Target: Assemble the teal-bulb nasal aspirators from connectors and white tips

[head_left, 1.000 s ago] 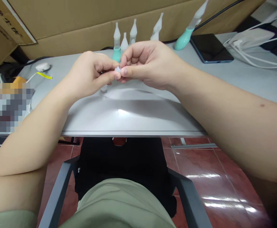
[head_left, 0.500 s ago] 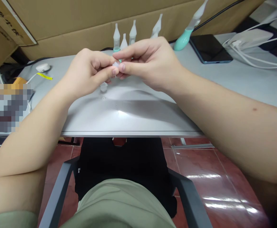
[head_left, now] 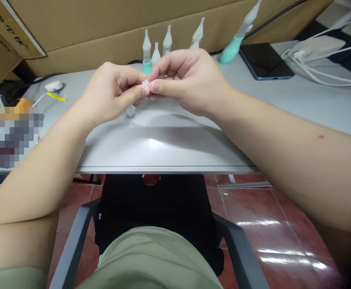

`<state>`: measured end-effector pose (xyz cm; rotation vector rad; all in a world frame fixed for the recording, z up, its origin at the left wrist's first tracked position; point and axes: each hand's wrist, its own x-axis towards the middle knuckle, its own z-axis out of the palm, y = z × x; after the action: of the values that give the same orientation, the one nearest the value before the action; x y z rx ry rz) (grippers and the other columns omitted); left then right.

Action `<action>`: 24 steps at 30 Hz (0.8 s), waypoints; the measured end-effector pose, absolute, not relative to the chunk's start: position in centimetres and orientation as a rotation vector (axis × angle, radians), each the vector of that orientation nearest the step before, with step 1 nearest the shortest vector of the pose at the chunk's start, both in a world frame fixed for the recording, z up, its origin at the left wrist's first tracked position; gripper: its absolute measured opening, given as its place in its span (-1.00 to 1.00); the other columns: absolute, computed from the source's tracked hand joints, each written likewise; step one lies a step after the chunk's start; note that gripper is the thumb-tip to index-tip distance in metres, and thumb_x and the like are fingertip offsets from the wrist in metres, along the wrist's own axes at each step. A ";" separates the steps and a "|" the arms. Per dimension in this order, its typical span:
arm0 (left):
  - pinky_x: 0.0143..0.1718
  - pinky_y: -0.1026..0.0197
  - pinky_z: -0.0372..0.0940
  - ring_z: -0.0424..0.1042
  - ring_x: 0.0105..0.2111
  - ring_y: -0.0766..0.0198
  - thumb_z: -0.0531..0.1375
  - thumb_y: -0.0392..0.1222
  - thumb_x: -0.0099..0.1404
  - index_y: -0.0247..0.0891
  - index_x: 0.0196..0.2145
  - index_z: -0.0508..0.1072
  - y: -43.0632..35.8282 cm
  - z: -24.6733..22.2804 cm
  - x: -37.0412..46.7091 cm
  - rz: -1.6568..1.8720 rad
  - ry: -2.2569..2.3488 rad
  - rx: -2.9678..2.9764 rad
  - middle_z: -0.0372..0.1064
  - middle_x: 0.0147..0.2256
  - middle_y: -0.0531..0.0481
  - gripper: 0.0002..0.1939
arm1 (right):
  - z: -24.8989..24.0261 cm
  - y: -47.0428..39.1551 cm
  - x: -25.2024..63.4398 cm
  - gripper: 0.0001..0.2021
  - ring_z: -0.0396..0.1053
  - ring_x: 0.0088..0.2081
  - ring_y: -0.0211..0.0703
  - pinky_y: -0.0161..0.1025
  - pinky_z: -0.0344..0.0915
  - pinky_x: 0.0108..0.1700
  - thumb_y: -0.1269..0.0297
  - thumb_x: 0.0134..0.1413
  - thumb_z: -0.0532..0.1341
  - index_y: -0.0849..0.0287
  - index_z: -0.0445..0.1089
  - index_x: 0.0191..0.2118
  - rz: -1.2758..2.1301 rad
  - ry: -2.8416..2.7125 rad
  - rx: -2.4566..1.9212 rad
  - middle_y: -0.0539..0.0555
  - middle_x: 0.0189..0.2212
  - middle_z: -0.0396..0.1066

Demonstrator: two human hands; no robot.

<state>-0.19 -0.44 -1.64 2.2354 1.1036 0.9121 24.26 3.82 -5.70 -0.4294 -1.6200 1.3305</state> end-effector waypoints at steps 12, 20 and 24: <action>-0.15 -0.07 0.42 0.60 -0.30 0.01 0.58 0.26 0.50 -0.06 -0.28 0.82 -0.8 -1.8 0.1 0.978 1.114 2.272 0.73 -0.31 -0.10 -0.63 | -5.0 4.1 24.9 -0.69 0.62 -0.19 -0.10 -0.14 0.72 0.09 0.34 0.18 0.81 0.00 0.69 -0.28 1.384 -1.679 -0.487 -0.01 -0.29 0.67; -0.16 -0.07 0.43 0.59 -0.32 0.06 0.61 0.22 0.47 -0.02 -0.26 0.88 -0.9 -1.6 0.5 0.993 1.107 2.229 0.70 -0.35 -0.06 -0.69 | -4.9 3.4 25.1 -0.63 0.68 -0.09 0.03 -0.01 0.76 0.23 0.22 0.11 0.87 -0.08 0.69 -0.27 1.402 -1.629 -0.522 0.00 -0.22 0.69; -0.16 -0.07 0.46 0.59 -0.32 0.06 0.61 0.28 0.47 0.01 -0.25 0.89 -0.9 -1.5 0.6 0.988 1.115 2.203 0.73 -0.33 -0.05 -0.66 | -5.4 3.2 25.2 -0.65 0.69 -0.08 -0.03 -0.10 0.73 0.15 0.14 0.15 0.89 -0.12 0.74 -0.25 1.420 -1.595 -0.490 -0.02 -0.19 0.72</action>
<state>0.56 -0.88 -1.53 2.2029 1.1150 0.9881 25.19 3.23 -5.38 -0.4903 -1.5945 1.4196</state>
